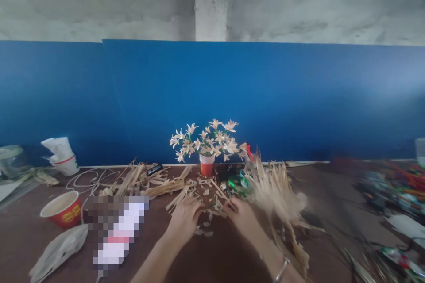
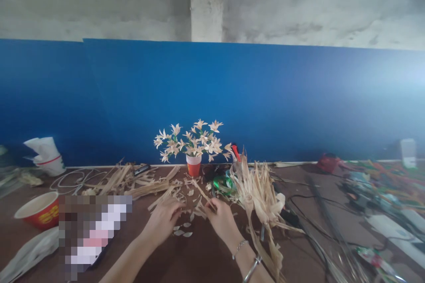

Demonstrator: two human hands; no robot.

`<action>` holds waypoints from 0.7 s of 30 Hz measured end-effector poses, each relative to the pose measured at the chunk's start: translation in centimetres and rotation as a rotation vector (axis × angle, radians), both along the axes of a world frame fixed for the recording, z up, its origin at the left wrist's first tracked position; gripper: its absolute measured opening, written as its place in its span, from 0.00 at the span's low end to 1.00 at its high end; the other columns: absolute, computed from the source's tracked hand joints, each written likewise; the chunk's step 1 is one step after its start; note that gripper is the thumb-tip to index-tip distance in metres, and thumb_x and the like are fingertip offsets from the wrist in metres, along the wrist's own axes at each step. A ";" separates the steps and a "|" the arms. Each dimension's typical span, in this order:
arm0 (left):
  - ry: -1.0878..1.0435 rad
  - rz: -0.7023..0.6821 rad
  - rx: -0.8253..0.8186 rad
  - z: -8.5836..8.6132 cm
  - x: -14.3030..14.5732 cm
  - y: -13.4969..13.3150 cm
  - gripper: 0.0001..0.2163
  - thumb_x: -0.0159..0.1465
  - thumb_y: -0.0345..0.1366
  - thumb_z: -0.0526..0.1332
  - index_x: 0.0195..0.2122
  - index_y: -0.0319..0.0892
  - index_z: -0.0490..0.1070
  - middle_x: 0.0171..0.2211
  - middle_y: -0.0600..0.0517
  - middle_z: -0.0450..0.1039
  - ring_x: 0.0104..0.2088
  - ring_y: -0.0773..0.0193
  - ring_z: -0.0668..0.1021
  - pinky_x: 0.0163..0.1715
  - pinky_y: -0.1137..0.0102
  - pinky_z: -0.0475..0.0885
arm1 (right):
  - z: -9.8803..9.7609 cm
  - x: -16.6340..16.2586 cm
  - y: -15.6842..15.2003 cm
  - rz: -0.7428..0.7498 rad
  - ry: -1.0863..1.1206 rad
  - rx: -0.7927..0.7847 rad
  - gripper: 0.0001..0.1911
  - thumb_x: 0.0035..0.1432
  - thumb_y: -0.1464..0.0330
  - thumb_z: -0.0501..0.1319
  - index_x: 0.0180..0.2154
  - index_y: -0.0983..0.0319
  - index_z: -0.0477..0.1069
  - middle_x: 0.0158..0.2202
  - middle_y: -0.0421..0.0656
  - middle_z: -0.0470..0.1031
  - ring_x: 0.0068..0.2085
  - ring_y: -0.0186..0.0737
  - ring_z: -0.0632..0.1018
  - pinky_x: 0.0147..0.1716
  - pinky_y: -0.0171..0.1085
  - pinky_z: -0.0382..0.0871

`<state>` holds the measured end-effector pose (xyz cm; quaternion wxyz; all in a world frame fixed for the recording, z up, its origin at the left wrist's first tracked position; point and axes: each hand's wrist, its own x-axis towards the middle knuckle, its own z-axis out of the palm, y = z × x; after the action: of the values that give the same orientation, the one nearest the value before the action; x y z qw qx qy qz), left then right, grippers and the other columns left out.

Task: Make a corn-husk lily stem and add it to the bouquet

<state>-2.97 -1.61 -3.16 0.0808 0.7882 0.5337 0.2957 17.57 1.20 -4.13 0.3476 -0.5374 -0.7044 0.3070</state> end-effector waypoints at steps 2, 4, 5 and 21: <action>-0.020 -0.030 -0.047 0.1 -0.2 0.0 0.13 0.57 0.25 0.52 0.37 0.41 0.74 0.35 0.46 0.74 0.39 0.56 0.73 0.40 0.63 0.66 | 0.2 0.0 -0.1 -0.019 0.010 0.000 0.09 0.50 0.65 0.55 0.23 0.63 0.67 0.19 0.35 0.65 0.24 0.33 0.67 0.24 0.30 0.57; -0.073 -0.061 -0.107 0.1 -0.3 0.1 0.13 0.56 0.26 0.52 0.36 0.42 0.75 0.34 0.46 0.75 0.39 0.57 0.74 0.40 0.63 0.67 | 0.4 -0.1 -0.2 -0.030 0.021 0.001 0.09 0.51 0.65 0.55 0.23 0.62 0.66 0.18 0.35 0.65 0.24 0.33 0.67 0.24 0.30 0.57; -0.125 -0.065 -0.136 0.2 -0.3 0.2 0.13 0.56 0.26 0.52 0.35 0.42 0.76 0.34 0.47 0.75 0.38 0.57 0.75 0.39 0.64 0.67 | 0.5 -0.1 -0.2 -0.032 0.032 -0.003 0.09 0.50 0.65 0.55 0.23 0.62 0.67 0.19 0.35 0.65 0.24 0.33 0.67 0.25 0.30 0.57; -0.923 0.125 -0.434 0.7 1.6 0.2 0.07 0.49 0.35 0.62 0.26 0.37 0.75 0.19 0.53 0.73 0.21 0.66 0.72 0.23 0.73 0.66 | 1.8 -2.1 -2.1 0.029 0.220 0.012 0.13 0.54 0.63 0.54 0.35 0.62 0.74 0.33 0.44 0.77 0.36 0.42 0.76 0.36 0.35 0.67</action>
<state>-1.39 -1.43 -2.42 0.4520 0.5074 0.5375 0.4993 15.47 -0.94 -2.31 0.4215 -0.4882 -0.6713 0.3650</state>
